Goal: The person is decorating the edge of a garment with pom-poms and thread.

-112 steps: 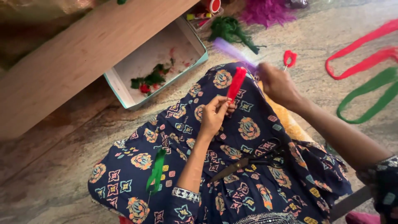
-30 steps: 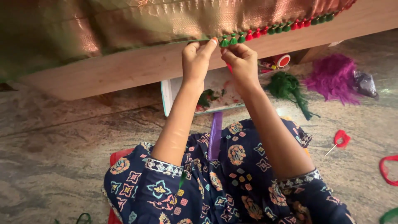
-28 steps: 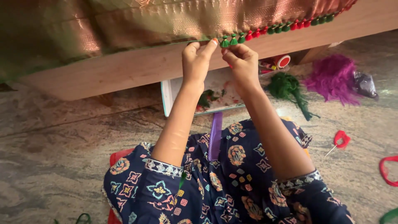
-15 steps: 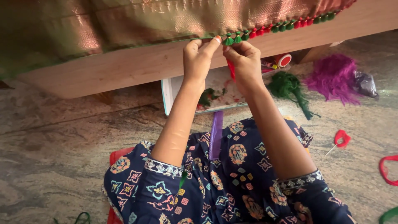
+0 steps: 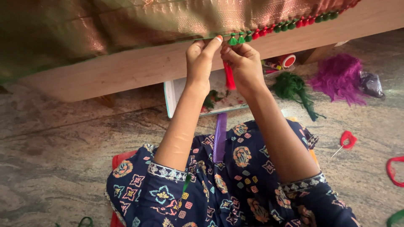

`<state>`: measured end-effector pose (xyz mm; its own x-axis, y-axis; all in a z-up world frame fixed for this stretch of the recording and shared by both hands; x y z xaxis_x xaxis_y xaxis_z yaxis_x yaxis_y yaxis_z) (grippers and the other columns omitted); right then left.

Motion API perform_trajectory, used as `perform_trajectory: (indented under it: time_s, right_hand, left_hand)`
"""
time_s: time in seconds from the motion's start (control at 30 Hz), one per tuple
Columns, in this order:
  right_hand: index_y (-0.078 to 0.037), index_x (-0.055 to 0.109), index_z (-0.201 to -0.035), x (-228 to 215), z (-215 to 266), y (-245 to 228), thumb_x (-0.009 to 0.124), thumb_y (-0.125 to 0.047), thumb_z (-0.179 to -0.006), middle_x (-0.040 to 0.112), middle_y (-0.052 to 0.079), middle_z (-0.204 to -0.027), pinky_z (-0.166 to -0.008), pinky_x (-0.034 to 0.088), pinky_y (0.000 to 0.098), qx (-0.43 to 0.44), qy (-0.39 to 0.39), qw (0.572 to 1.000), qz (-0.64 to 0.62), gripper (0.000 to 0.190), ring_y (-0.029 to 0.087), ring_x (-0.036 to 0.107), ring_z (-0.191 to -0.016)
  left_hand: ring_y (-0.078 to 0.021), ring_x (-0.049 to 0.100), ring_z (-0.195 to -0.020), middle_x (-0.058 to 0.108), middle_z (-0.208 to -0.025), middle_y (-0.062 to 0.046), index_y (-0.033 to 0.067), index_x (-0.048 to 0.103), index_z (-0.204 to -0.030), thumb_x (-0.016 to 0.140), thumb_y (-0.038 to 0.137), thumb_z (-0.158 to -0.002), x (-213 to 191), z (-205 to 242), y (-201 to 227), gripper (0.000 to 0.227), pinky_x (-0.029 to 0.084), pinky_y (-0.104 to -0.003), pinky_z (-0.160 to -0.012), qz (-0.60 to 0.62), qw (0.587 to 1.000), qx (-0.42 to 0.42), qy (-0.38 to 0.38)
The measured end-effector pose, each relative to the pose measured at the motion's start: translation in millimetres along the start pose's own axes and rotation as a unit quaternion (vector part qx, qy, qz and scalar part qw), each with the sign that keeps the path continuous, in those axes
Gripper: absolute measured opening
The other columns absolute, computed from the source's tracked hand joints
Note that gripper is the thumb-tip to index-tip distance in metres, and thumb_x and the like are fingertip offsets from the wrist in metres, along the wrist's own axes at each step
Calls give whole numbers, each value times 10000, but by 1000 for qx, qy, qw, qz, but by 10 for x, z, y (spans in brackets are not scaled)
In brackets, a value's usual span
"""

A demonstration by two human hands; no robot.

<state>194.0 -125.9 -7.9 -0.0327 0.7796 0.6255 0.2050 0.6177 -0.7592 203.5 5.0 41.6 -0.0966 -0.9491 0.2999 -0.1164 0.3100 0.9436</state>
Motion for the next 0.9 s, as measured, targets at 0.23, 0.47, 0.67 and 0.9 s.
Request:
perform_trajectory:
  time_s: [0.23,0.47,0.67,0.9]
  right_hand:
    - [18,699,-989,-96,-17,52,730,12,-954,720,61,-925,-782,527,272,-2,20,1000,8,47,125,649,-827]
    - [12,699,-994,-24,18,-30,734,-5,-950,717,52,-925,-783,534,267,-6,22,999,28,59,114,650,-824]
    - [7,717,-984,-27,22,-54,740,-30,-957,718,44,-894,-759,521,254,-13,32,997,70,51,103,642,-801]
    - [7,720,-974,21,22,-66,735,-19,-941,729,51,-895,-751,523,248,-6,31,997,64,44,105,650,-796]
  left_hand:
    - [-91,589,-837,695,-865,-7,-2,757,-904,703,220,-945,35,-28,-27,233,473,-298,-807,-10,1000,11,-7]
    - [-80,623,-845,733,-884,-18,5,761,-914,693,209,-939,42,3,2,216,486,-278,-807,12,1000,14,-20]
    - [-88,636,-830,746,-882,-37,4,758,-898,691,214,-952,33,-12,-33,227,496,-282,-792,11,1000,9,-25]
    - [-85,624,-830,734,-888,-30,12,764,-904,693,213,-943,-9,-45,-62,217,488,-280,-789,12,1000,10,-25]
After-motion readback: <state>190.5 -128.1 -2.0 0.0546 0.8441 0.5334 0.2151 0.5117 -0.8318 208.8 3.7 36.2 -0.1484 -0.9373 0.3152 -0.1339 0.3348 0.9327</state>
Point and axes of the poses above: each hand's wrist, its own z-axis away from the middle knuckle, its own x-axis out of the palm, y = z × x, the point moved 3 cm from there along -z, towards the middle knuckle
